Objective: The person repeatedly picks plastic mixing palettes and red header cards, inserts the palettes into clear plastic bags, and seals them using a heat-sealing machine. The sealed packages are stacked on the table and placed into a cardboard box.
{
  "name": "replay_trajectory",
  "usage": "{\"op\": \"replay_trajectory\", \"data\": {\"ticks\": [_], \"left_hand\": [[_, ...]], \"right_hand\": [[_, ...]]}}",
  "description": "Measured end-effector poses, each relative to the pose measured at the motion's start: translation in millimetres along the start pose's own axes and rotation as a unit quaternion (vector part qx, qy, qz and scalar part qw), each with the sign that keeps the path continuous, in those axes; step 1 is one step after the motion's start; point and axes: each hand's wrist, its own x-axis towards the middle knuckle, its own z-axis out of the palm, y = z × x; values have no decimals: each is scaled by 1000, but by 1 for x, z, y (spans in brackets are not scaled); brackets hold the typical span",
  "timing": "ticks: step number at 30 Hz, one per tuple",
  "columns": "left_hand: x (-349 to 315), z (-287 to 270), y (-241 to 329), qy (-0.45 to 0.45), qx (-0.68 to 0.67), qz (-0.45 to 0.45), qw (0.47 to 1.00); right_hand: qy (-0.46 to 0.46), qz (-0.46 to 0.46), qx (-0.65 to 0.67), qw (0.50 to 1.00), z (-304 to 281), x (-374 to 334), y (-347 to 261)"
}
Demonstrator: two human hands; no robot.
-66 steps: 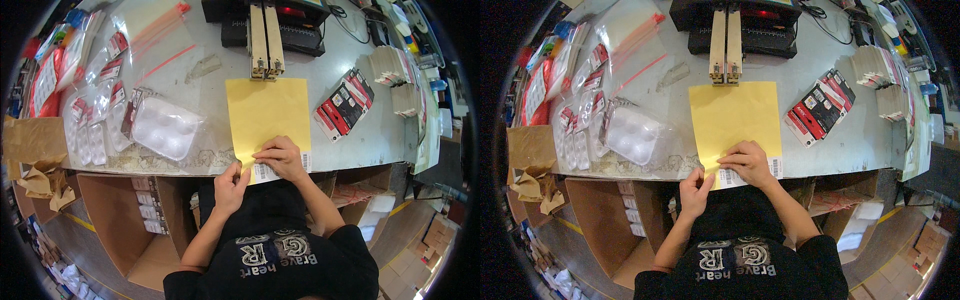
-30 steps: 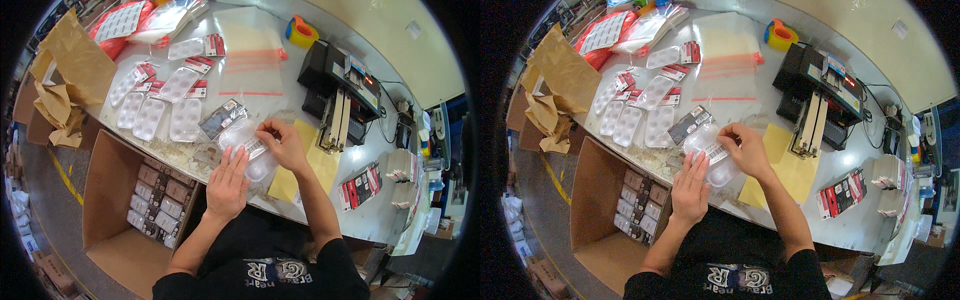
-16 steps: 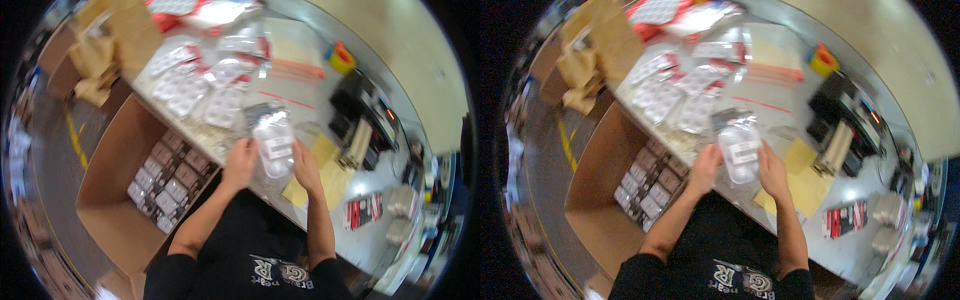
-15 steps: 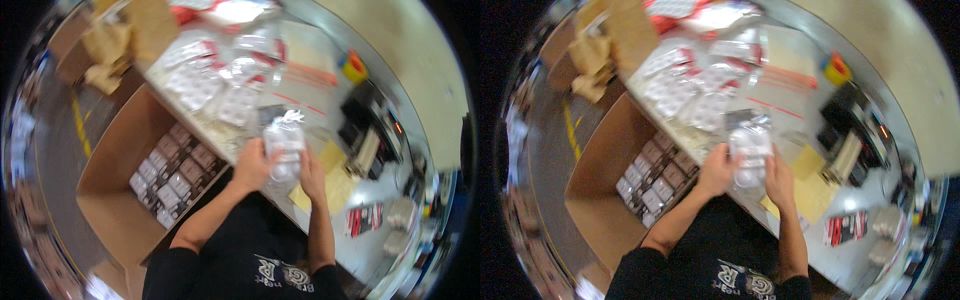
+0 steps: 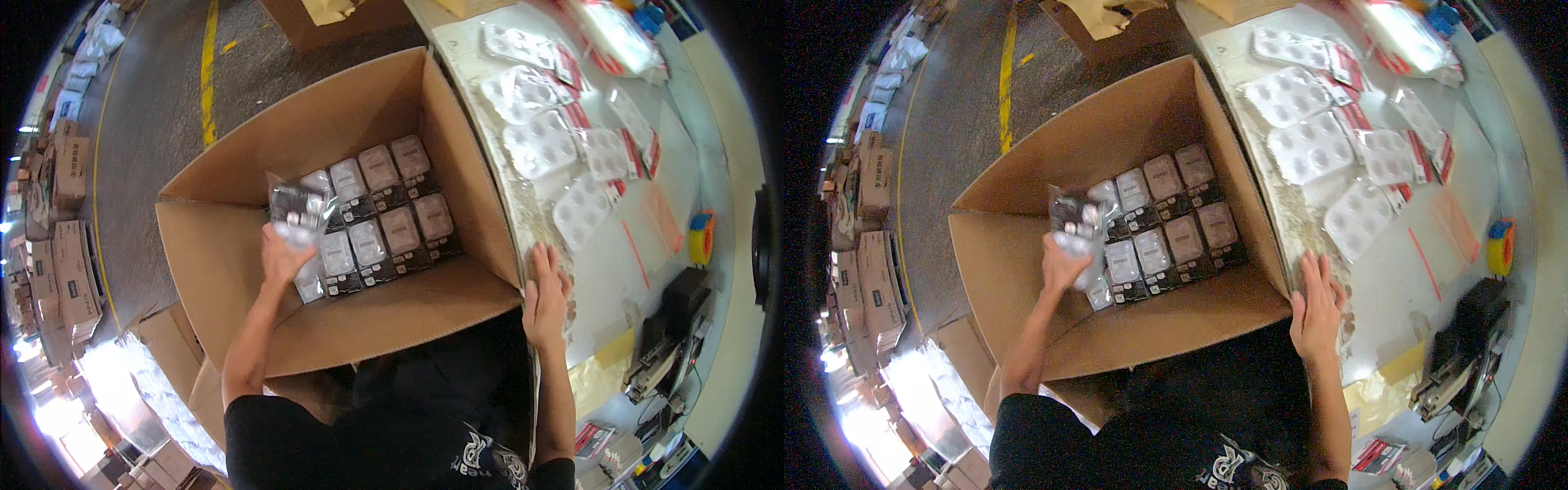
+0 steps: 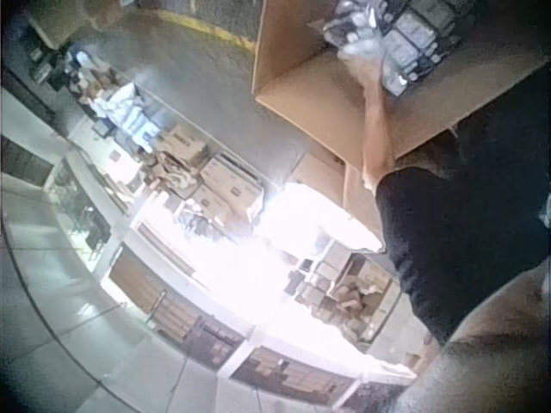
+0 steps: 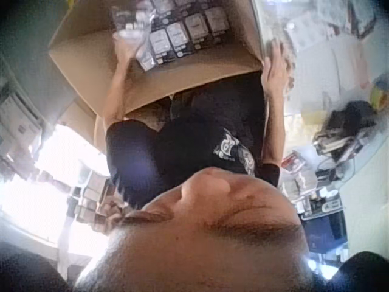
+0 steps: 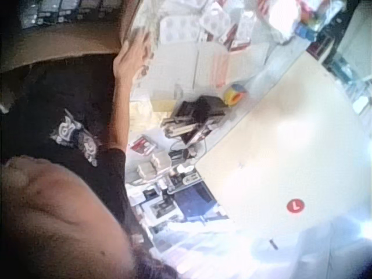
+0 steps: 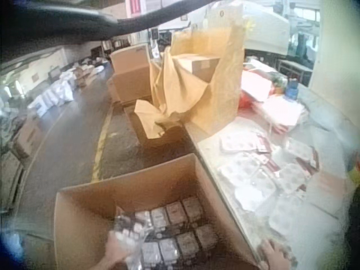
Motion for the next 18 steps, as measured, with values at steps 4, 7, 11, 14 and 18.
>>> {"op": "replay_trajectory", "data": {"ticks": [4, 7, 11, 14, 18], "left_hand": [[34, 57, -129, -346, 469, 320, 747], [43, 119, -183, -481, 451, 541, 522], [63, 180, -210, -472, 394, 590, 523], [58, 196, -216, -397, 392, 529, 640], [41, 203, -224, -330, 339, 496, 728]], "right_hand": [[-10, -7, -101, 995, 18, -6, 11], [-31, 33, -128, 991, 19, -8, 13], [-11, 4, -114, 993, 19, -3, 14], [-3, 10, -118, 993, 22, -5, 15], [2, 24, -112, 993, 25, -14, 21]]}}
